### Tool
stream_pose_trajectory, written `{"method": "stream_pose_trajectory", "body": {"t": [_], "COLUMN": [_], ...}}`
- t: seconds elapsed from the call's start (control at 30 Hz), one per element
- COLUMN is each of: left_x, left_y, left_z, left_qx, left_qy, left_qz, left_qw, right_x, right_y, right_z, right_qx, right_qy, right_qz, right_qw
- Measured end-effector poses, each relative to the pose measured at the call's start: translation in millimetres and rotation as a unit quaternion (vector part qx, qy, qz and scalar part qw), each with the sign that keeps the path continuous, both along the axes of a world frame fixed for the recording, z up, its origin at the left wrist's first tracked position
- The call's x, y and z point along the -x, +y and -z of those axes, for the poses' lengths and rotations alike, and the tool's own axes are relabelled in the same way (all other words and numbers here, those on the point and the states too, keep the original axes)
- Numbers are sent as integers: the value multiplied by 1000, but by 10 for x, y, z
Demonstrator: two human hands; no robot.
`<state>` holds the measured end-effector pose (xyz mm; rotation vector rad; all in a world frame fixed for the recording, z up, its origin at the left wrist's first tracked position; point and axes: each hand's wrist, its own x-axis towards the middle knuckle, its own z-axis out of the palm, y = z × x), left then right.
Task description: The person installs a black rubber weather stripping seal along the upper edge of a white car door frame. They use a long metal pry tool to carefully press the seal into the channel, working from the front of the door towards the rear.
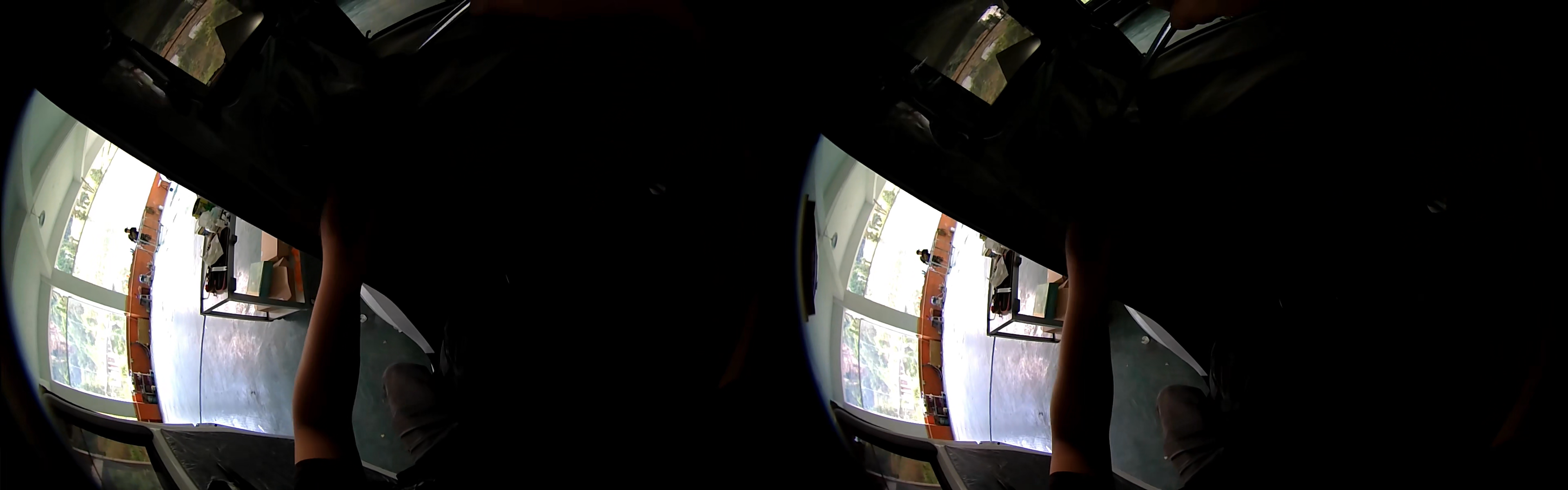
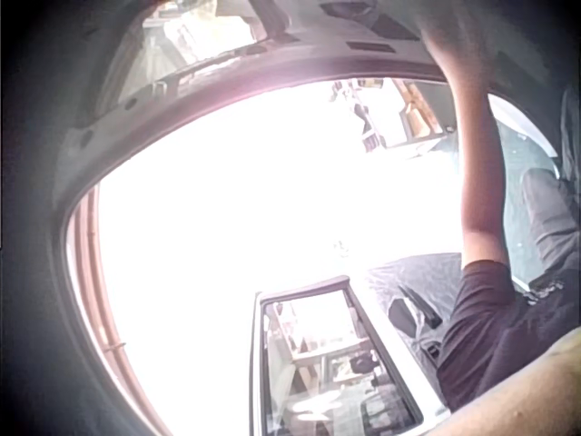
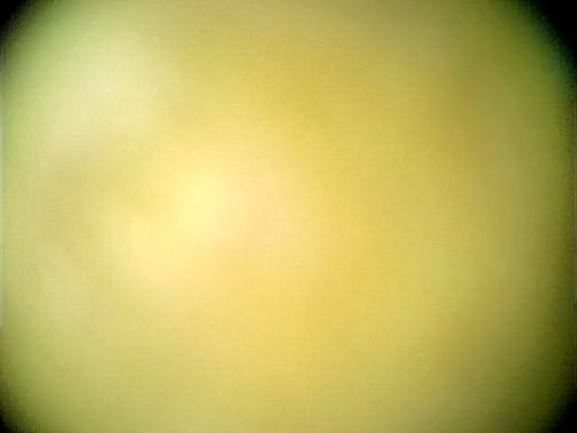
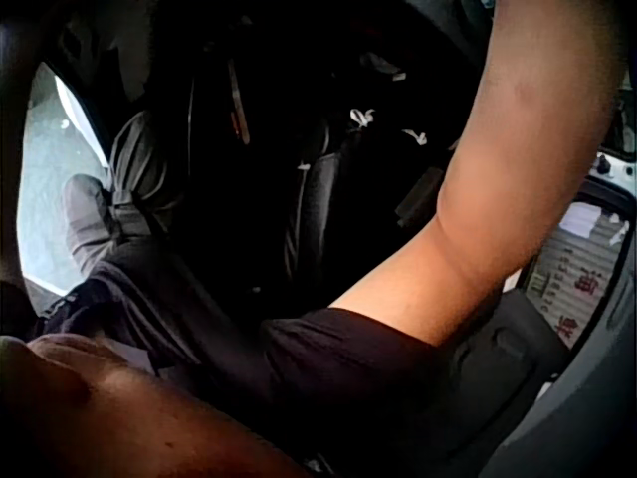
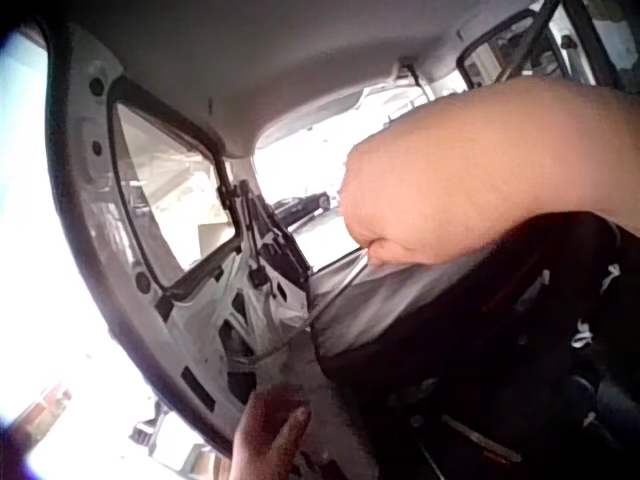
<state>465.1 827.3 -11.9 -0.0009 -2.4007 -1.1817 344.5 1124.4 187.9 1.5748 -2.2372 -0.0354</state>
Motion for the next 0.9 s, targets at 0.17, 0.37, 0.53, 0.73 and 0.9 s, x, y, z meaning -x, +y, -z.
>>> {"method": "stream_pose_trajectory", "body": {"t": [0.17,0.37,0.53,0.73,0.9], "left_x": [437,330,-544,-1687,-2018], "left_y": [-31,-781,-1728,-1685,-1130], "left_z": [-11,-693,-2229,-3400,-3971], "left_qx": [59,671,645,565,536], "left_qy": [102,302,184,141,171], "left_qz": [29,-236,-392,-396,-321], "left_qw": [993,635,630,710,762], "right_x": [-44,-84,-86,-142,-196], "right_y": [-184,-355,-454,-528,-597], "right_z": [338,738,945,1072,1126], "right_qx": [42,100,149,193,224], "right_qy": [-56,-138,-195,-238,-263], "right_qz": [-22,-41,-57,-78,-103], "right_qw": [997,984,968,949,933]}}
